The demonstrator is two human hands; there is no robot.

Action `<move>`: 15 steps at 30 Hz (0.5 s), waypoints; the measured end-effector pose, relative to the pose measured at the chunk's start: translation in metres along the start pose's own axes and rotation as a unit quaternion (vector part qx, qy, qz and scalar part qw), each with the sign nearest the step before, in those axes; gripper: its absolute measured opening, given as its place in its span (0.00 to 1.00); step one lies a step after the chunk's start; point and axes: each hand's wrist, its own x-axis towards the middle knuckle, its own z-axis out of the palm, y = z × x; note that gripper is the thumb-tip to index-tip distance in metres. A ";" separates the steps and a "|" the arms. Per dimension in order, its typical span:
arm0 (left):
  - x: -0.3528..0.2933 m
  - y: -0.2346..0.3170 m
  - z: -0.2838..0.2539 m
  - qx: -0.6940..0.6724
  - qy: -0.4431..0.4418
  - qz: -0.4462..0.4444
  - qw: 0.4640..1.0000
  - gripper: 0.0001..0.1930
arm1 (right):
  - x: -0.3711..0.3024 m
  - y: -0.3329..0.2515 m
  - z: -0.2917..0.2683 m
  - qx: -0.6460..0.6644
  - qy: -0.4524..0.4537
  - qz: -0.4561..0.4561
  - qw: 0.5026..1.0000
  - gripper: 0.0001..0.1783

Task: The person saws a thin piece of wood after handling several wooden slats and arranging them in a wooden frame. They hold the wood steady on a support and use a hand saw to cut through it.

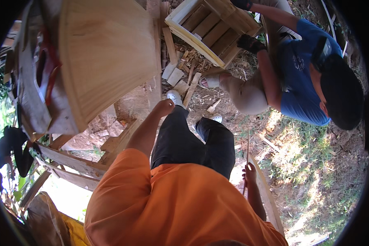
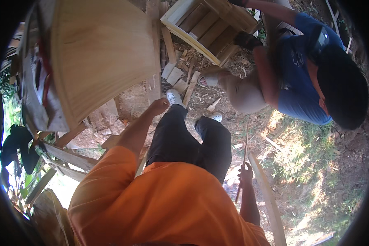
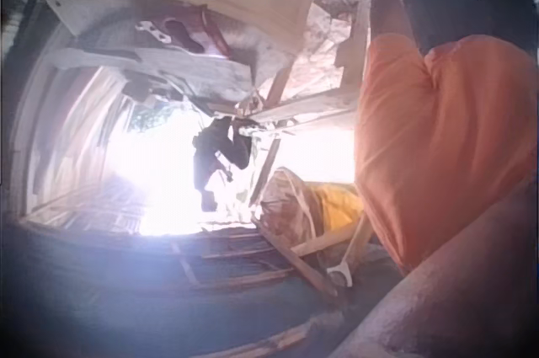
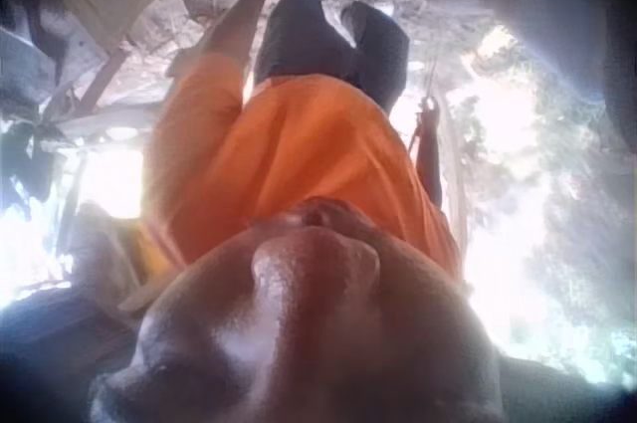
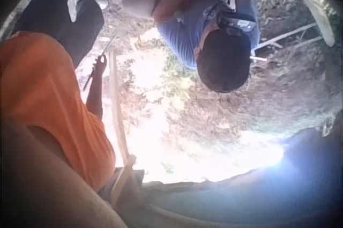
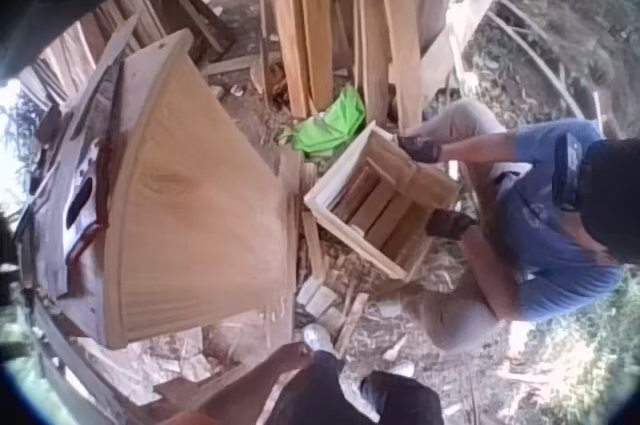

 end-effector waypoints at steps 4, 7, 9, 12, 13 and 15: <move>0.086 -0.021 -0.001 0.059 0.003 -0.002 0.998 0.15 | -0.017 -0.066 0.025 0.058 0.007 0.007 0.998 0.27; 0.159 -0.050 0.003 0.031 0.060 -0.026 0.997 0.19 | -0.025 -0.110 0.059 0.121 -0.050 0.070 0.989 0.27; 0.214 -0.061 0.010 -0.002 0.109 -0.058 0.992 0.21 | -0.011 -0.127 0.078 0.092 -0.068 0.093 0.989 0.26; 0.279 -0.104 0.031 -0.034 0.219 -0.034 0.975 0.23 | 0.018 -0.152 0.089 0.137 -0.039 0.116 0.983 0.26; 0.313 -0.091 0.029 -0.020 0.221 -0.005 0.975 0.23 | 0.013 -0.163 0.094 0.164 -0.028 0.121 0.979 0.24; 0.355 -0.100 0.037 -0.008 0.217 0.006 0.976 0.26 | 0.025 -0.170 0.083 0.166 -0.026 0.166 0.972 0.23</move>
